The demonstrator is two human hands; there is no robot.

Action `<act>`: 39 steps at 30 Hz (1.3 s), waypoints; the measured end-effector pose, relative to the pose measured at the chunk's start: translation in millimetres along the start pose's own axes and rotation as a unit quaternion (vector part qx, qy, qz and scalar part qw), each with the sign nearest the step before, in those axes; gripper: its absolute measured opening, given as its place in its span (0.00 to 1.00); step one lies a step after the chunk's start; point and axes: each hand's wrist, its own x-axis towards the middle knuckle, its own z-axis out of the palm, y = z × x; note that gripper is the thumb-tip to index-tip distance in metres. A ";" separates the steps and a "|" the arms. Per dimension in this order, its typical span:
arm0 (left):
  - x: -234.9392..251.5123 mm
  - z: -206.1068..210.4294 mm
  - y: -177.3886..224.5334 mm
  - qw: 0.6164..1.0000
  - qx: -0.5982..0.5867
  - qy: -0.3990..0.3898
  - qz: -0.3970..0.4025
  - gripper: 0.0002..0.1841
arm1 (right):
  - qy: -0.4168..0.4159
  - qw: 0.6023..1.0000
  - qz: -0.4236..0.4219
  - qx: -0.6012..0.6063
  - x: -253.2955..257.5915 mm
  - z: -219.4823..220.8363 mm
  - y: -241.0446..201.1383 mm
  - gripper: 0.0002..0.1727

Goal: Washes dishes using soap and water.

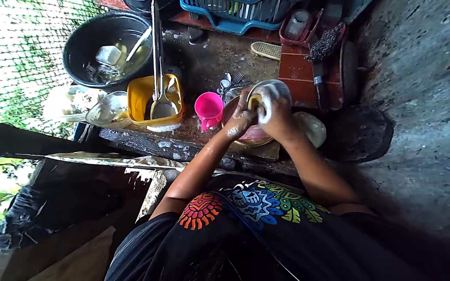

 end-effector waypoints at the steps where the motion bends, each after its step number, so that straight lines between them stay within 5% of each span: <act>1: 1.5 -2.3 2.2 1.000 0.015 0.001 0.006 0.33 | 0.005 0.999 -0.018 0.032 -1.0 5.3 0.8 0.21; 5: 4.4 -15.0 -3.2 0.996 -0.053 0.076 0.014 0.32 | -0.097 0.993 -0.060 0.033 -6.7 -16.2 1.6 0.16; 9: 8.8 -4.5 3.7 0.963 -0.130 0.214 -0.104 0.21 | 0.144 0.984 -0.063 0.085 -3.3 -40.9 4.0 0.09; 11: 9.6 2.4 6.3 0.955 -0.149 0.216 -0.136 0.19 | 0.151 0.954 0.001 0.257 9.7 -38.1 10.6 0.14; 14: 3.0 14.8 -5.6 0.975 -0.115 0.128 -0.141 0.15 | 0.049 0.845 0.114 0.520 13.8 -6.9 18.8 0.26; 18: -9.7 21.1 13.4 0.968 -0.124 0.099 -0.193 0.11 | 0.000 0.774 0.234 0.588 3.3 10.9 10.8 0.50; 20: -16.1 22.4 34.0 0.955 -0.131 0.102 -0.247 0.09 | -0.024 0.778 0.264 0.570 1.4 10.9 9.9 0.46; 23: -10.3 13.0 19.4 0.922 -0.233 0.088 -0.295 0.13 | 0.036 0.779 0.320 0.538 3.2 14.2 7.0 0.16; 27: 1.2 6.2 -0.2 0.888 -0.326 0.070 -0.317 0.26 | 0.173 0.798 0.317 0.482 16.8 20.1 12.3 0.08; 30: 11.5 -0.7 -12.2 0.906 -0.303 0.071 -0.285 0.30 | 0.180 0.870 0.315 0.334 22.1 12.1 30.6 0.13; 33: 18.9 2.7 -22.7 0.929 -0.268 0.168 -0.192 0.21 | 0.137 0.907 0.347 0.194 24.7 9.0 31.8 0.21; 36: 17.3 22.5 -34.6 0.886 -0.340 0.287 -0.132 0.21 | 0.126 0.902 0.373 0.178 26.4 15.0 10.2 0.25; 39: 12.8 32.5 -37.5 0.838 -0.451 0.286 -0.109 0.27 | 0.236 0.844 0.363 0.317 21.3 34.8 5.1 0.18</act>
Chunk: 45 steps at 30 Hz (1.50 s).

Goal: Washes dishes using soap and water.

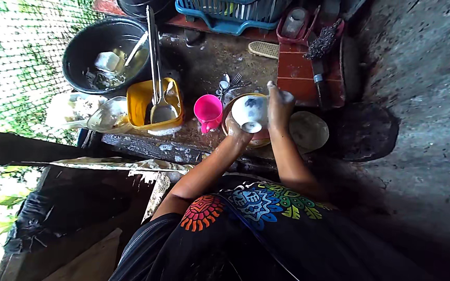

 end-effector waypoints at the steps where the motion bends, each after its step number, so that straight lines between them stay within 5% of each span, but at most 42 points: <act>1: -0.5 1.1 -1.0 1.000 -0.014 -0.007 0.008 0.27 | 0.005 0.996 0.029 0.086 -7.1 2.8 4.3 0.14; 4: 2.3 5.5 -2.3 1.000 -0.010 -0.013 0.005 0.26 | -0.008 0.972 0.066 0.224 -24.3 3.1 15.2 0.26; 7: 8.3 -3.0 -11.3 0.999 0.025 -0.023 -0.006 0.24 | 0.008 0.986 0.046 0.161 -16.6 -9.8 17.3 0.36; 10: 12.6 -6.6 -10.6 0.994 0.106 0.020 -0.033 0.22 | 0.043 0.998 -0.033 0.039 -1.8 -23.0 16.9 0.28; 13: 13.5 -14.4 3.1 0.957 0.278 -0.060 0.063 0.20 | 0.014 0.971 -0.234 -0.052 -1.6 -29.2 27.9 0.18; 16: -10.7 -10.4 28.2 0.850 0.479 -0.178 0.128 0.24 | -0.068 0.906 -0.351 -0.228 -10.9 -28.3 19.2 0.22; 19: -46.3 -15.5 47.7 0.690 0.656 -0.241 0.189 0.25 | -0.155 0.857 -0.387 -0.303 -16.2 -23.7 5.0 0.23; 23: -65.6 -56.7 79.6 0.500 0.786 -0.094 0.351 0.29 | -0.270 0.808 -0.400 -0.338 -3.8 -28.0 40.6 0.16; 24: -57.3 -70.1 87.6 0.481 0.791 -0.037 0.377 0.34 | -0.286 0.796 -0.406 -0.345 -1.7 -27.9 54.6 0.18; 25: -47.6 -82.6 95.2 0.488 0.788 0.005 0.374 0.41 | -0.304 0.786 -0.401 -0.359 -1.6 -27.2 64.6 0.22; 27: -29.7 -103.3 103.7 0.564 0.745 0.052 0.352 0.51 | -0.329 0.778 -0.384 -0.372 -2.6 -24.3 72.4 0.28; 30: -9.9 -117.9 102.0 0.694 0.637 0.062 0.330 0.37 | -0.329 0.808 -0.339 -0.353 -0.2 -23.1 66.0 0.29; 34: -7.8 -110.8 108.5 0.718 0.602 0.100 0.335 0.18 | -0.236 0.880 -0.314 -0.268 14.9 -51.1 27.6 0.23; 37: -10.9 -109.7 128.7 0.772 0.544 0.041 0.326 0.16 | -0.163 0.867 -0.254 -0.397 24.7 -88.6 -18.5 0.28; 39: -15.3 -104.3 139.4 0.795 0.508 0.006 0.332 0.14 | -0.202 0.837 -0.149 -0.486 37.9 -112.5 -21.7 0.29; 42: -18.8 -93.4 156.4 0.746 0.541 -0.004 0.389 0.12 | -0.327 0.785 -0.031 -0.525 53.9 -137.5 16.5 0.26; 45: -22.2 -72.0 170.5 0.605 0.664 -0.014 0.440 0.13 | -0.409 0.698 0.052 -0.586 54.4 -135.9 44.3 0.25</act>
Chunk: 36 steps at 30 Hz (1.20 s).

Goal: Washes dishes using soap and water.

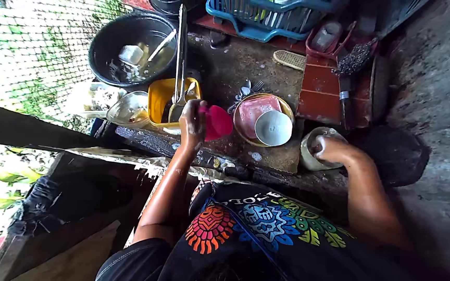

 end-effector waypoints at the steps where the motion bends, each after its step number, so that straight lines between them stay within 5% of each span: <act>1: 4.4 -1.6 6.8 0.998 0.053 -0.025 0.032 0.12 | -0.020 1.000 0.012 -0.020 4.0 6.0 0.5 0.23; 7: 14.4 9.2 12.7 0.952 0.180 -0.197 0.152 0.15 | -0.052 0.993 0.034 -0.098 11.4 26.7 -0.3 0.15; 17: 17.7 6.2 20.6 0.877 0.212 -0.241 0.356 0.10 | -0.032 0.999 0.023 -0.028 -8.8 -0.7 -10.6 0.18; 20: 22.0 -0.4 22.9 0.881 0.194 -0.191 0.386 0.08 | 0.068 0.997 0.004 0.025 -30.6 -16.3 -6.4 0.24; 23: 23.1 -3.3 19.9 0.918 0.136 -0.129 0.351 0.11 | 0.269 0.951 -0.143 0.048 -26.0 1.5 40.7 0.30; 26: 23.2 5.4 19.7 0.960 0.057 -0.027 0.274 0.10 | 0.299 0.919 -0.151 0.206 -69.2 -26.4 -55.5 0.32; 30: 14.5 29.9 27.3 0.978 -0.087 0.055 0.181 0.12 | 0.339 0.788 -0.371 0.355 -57.4 -5.2 -145.5 0.31; 33: -2.4 40.9 45.2 0.966 -0.196 0.041 0.162 0.14 | 0.331 0.839 -0.387 0.191 -48.6 22.9 -186.9 0.19; 36: -22.8 43.9 54.2 0.950 -0.079 0.038 0.298 0.11 | 0.181 0.874 -0.347 0.288 -31.6 47.9 -204.9 0.20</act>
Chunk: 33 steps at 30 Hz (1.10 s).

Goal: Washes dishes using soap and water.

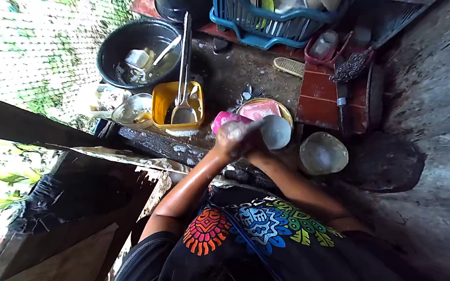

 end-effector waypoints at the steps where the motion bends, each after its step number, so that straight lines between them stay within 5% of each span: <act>1: -3.1 -4.4 4.9 0.998 0.042 -0.033 0.014 0.11 | -0.022 0.994 0.065 0.089 0.4 1.6 2.2 0.20; 3: -9.3 -13.1 4.9 0.991 0.089 -0.104 0.006 0.12 | -0.052 0.939 0.175 0.293 3.1 -0.2 8.5 0.11; 5: -12.5 -16.7 -3.9 0.994 0.067 -0.088 0.021 0.07 | -0.030 0.861 0.192 0.470 8.2 0.2 4.1 0.08; 7: -17.3 -10.6 -9.9 0.999 0.039 0.027 -0.013 0.06 | -0.010 0.765 0.161 0.623 18.6 6.9 -1.9 0.14; 9: -20.9 4.4 -29.3 0.985 0.036 0.163 -0.046 0.09 | -0.049 0.715 0.051 0.696 27.2 4.2 0.4 0.08; 10: -21.3 8.1 -36.2 0.979 0.016 0.183 -0.090 0.12 | -0.077 0.698 -0.008 0.712 30.9 0.8 4.6 0.14; 12: -24.7 7.4 -35.5 0.960 -0.083 0.144 -0.224 0.31 | -0.085 0.712 -0.055 0.695 33.1 -4.8 7.3 0.24; 15: -26.2 1.2 -13.7 0.869 -0.277 0.033 -0.409 0.55 | 0.016 0.823 0.035 0.567 27.9 -0.5 -16.0 0.24; 16: -27.2 2.8 -7.2 0.843 -0.318 0.023 -0.433 0.52 | 0.059 0.848 0.059 0.523 29.6 4.8 -27.5 0.15; 19: -24.3 5.0 18.2 0.754 -0.440 0.083 -0.480 0.16 | 0.098 0.845 0.068 0.522 30.4 17.8 -41.0 0.11; 21: -21.4 -0.1 18.7 0.704 -0.516 0.090 -0.479 0.10 | 0.094 0.822 0.078 0.557 32.0 20.9 -39.5 0.11; 24: -27.1 -12.0 -1.3 0.658 -0.588 0.084 -0.463 0.15 | 0.061 0.772 0.105 0.624 34.6 16.8 -33.7 0.14; 26: -38.2 -13.5 -22.4 0.589 -0.680 0.129 -0.417 0.24 | 0.046 0.761 0.116 0.637 36.3 11.8 -32.6 0.20; 27: -43.7 -10.4 -32.7 0.551 -0.722 0.151 -0.390 0.26 | 0.042 0.771 0.124 0.624 35.3 9.4 -32.8 0.20; 29: -43.4 -7.5 -31.7 0.504 -0.730 0.206 -0.413 0.13 | 0.037 0.814 0.145 0.562 33.0 7.9 -31.0 0.18; 33: -15.3 -24.3 -14.6 0.523 -0.598 0.144 -0.590 0.34 | 0.057 0.921 0.080 0.378 32.1 11.7 -9.2 0.32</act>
